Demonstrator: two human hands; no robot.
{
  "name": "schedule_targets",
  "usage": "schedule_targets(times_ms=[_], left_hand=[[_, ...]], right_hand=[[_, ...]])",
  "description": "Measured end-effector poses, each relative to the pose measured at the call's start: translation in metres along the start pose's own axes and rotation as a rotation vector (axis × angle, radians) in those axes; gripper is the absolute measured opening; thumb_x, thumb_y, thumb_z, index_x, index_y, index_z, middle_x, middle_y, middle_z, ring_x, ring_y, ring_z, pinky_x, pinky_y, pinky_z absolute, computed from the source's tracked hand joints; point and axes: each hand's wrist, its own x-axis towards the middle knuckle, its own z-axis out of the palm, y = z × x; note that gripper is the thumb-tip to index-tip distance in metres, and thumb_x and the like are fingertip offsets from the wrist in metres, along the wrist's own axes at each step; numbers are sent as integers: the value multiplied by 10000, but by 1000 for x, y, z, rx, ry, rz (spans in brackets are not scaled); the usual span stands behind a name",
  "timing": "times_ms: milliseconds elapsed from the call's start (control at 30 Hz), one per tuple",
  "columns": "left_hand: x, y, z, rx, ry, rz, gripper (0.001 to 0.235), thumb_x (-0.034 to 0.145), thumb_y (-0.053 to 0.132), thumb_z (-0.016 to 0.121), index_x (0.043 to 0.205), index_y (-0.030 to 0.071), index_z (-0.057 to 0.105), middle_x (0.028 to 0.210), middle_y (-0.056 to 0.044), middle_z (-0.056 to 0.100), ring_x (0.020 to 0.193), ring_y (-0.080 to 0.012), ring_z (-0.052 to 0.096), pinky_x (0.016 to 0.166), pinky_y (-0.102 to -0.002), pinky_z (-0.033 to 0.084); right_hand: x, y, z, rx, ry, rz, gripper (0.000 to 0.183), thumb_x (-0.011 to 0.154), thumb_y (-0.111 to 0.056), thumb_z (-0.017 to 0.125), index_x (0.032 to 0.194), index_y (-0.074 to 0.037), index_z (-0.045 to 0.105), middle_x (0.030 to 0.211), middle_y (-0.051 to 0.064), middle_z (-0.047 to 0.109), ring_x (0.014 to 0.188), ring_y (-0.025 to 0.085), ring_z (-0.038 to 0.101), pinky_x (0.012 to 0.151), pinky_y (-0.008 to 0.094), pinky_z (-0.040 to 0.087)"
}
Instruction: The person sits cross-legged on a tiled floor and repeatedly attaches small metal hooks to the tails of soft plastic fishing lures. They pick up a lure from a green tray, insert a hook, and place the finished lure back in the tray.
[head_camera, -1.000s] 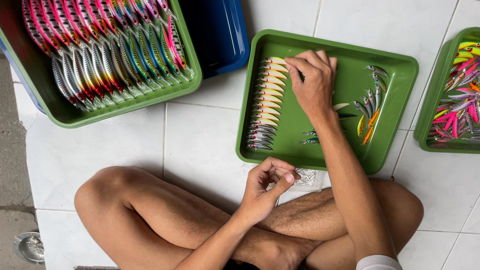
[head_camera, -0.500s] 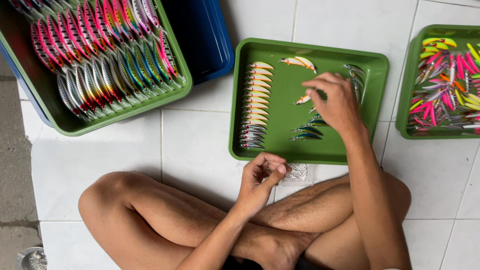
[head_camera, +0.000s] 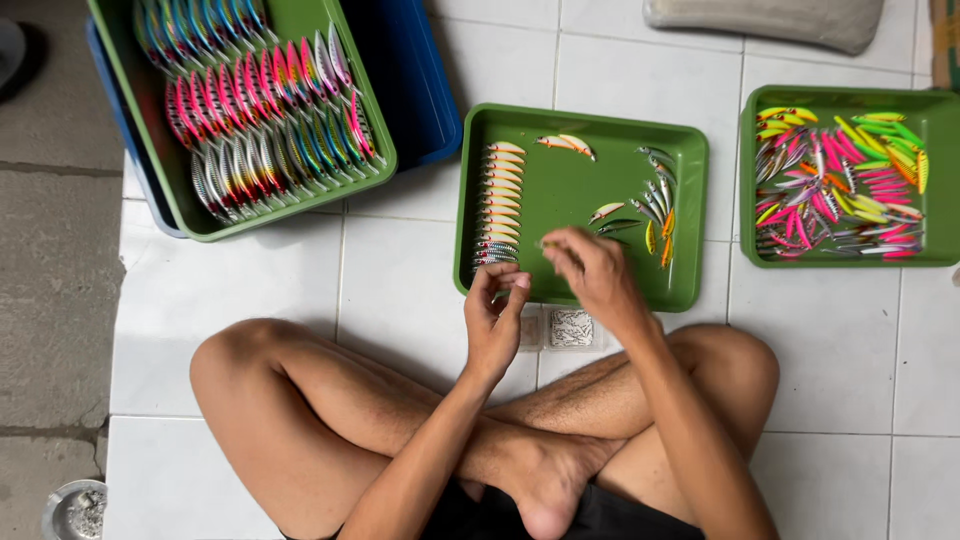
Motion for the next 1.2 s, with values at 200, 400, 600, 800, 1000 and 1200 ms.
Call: schedule_targets(times_ms=[200,400,600,800,1000,1200], left_hand=[[-13,-10,11,-3,-79,68,319,960,67,681,1254,25,566,914,-117,764,851,-147,661,749,-275,544],[-17,-27,12,-39,-137,-69,197,933,66,700,1130,53,692,852,-110,767,814,-124,666,762,-261,599],[-28,-9,18,-134,-170,-128,169,949,158,735,1096,91,786,907,-69,791,858,-81,684,816,-231,596],[-30,-2,20,-184,-267,-91,265,933,96,742,1196,78,767,997,-69,793,903,-83,705,864,-229,593],[-21,-23,9,-194,-162,-105,328,899,65,772,1218,-3,738,945,-103,801,837,-113,728,822,-249,606],[7,-26,-10,-316,23,-103,336,918,66,757,1232,-34,688,1074,-188,774,956,-237,757,878,-312,621]], right_hand=[[-65,-21,29,21,163,63,233,985,-8,642,1201,-62,711,900,99,705,734,218,674,653,346,522],[-100,-5,54,39,340,180,265,882,-52,760,1138,-114,734,965,115,796,870,282,777,731,360,613],[-102,-53,29,61,379,236,169,876,-36,751,1030,-102,734,909,107,806,824,257,792,695,342,620],[-100,-37,41,120,504,257,121,859,-16,731,955,-89,739,855,109,795,736,223,772,626,303,618],[-99,-23,44,392,345,178,307,813,-1,798,1111,-29,731,970,190,798,839,258,791,728,352,644],[-112,-4,-9,272,114,260,408,965,-113,705,1355,-25,629,1217,267,707,1122,449,703,944,554,584]])
